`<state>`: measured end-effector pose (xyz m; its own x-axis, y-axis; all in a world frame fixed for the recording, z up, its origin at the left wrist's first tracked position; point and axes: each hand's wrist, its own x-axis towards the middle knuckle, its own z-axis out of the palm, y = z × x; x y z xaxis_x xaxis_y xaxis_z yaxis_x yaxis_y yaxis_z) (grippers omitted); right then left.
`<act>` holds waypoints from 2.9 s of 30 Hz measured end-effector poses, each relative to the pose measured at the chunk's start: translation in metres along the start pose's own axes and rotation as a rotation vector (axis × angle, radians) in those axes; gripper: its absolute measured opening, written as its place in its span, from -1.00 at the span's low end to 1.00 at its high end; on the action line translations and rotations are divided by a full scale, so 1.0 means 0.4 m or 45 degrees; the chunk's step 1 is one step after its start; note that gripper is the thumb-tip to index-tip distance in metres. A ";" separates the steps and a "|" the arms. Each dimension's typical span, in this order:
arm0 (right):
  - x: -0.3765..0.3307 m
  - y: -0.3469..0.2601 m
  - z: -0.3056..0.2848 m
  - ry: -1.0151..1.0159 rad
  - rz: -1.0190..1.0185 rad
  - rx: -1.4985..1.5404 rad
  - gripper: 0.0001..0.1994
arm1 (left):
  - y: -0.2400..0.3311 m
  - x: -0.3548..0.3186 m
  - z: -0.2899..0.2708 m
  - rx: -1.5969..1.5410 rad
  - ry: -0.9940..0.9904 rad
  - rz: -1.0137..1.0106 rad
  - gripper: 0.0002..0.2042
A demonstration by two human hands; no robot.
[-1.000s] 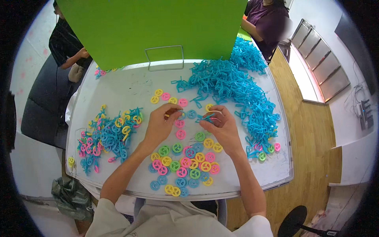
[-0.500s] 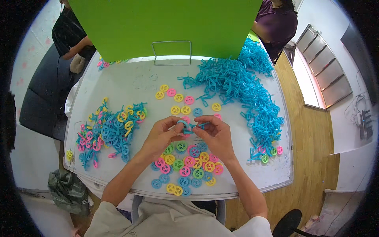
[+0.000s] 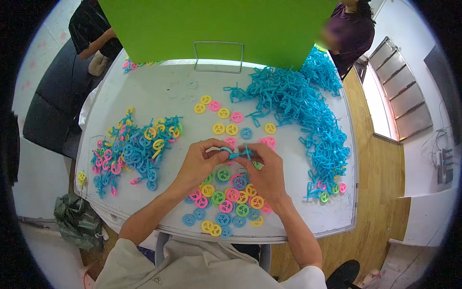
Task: Assembling and connecting small colorful plastic toy gears on a table.
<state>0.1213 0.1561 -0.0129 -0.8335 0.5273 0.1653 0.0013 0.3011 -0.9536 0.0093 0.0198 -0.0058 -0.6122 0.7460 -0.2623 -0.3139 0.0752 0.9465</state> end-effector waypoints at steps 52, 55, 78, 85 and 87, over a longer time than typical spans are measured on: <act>-0.034 -0.008 0.045 0.259 0.177 0.037 -0.90 | -0.037 -0.007 0.034 0.082 0.187 0.455 -0.79; -0.033 -0.007 0.049 0.330 0.019 -0.066 -0.88 | -0.031 -0.006 0.024 0.019 0.103 0.260 -0.80; -0.036 -0.018 0.049 0.289 0.086 0.002 -0.83 | -0.054 -0.009 0.034 -0.068 0.169 0.289 -0.92; -0.027 0.003 0.037 0.259 0.077 0.094 -0.85 | -0.036 -0.007 0.030 -0.098 0.112 0.354 -0.92; -0.024 0.005 0.022 0.164 0.055 0.073 -0.87 | -0.029 -0.008 0.030 -0.123 0.066 0.268 -0.92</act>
<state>0.1243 0.1447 -0.0187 -0.7554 0.6377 0.1510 0.0013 0.2319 -0.9727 0.0234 0.0246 -0.0137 -0.7069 0.7035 -0.0729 -0.2419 -0.1435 0.9596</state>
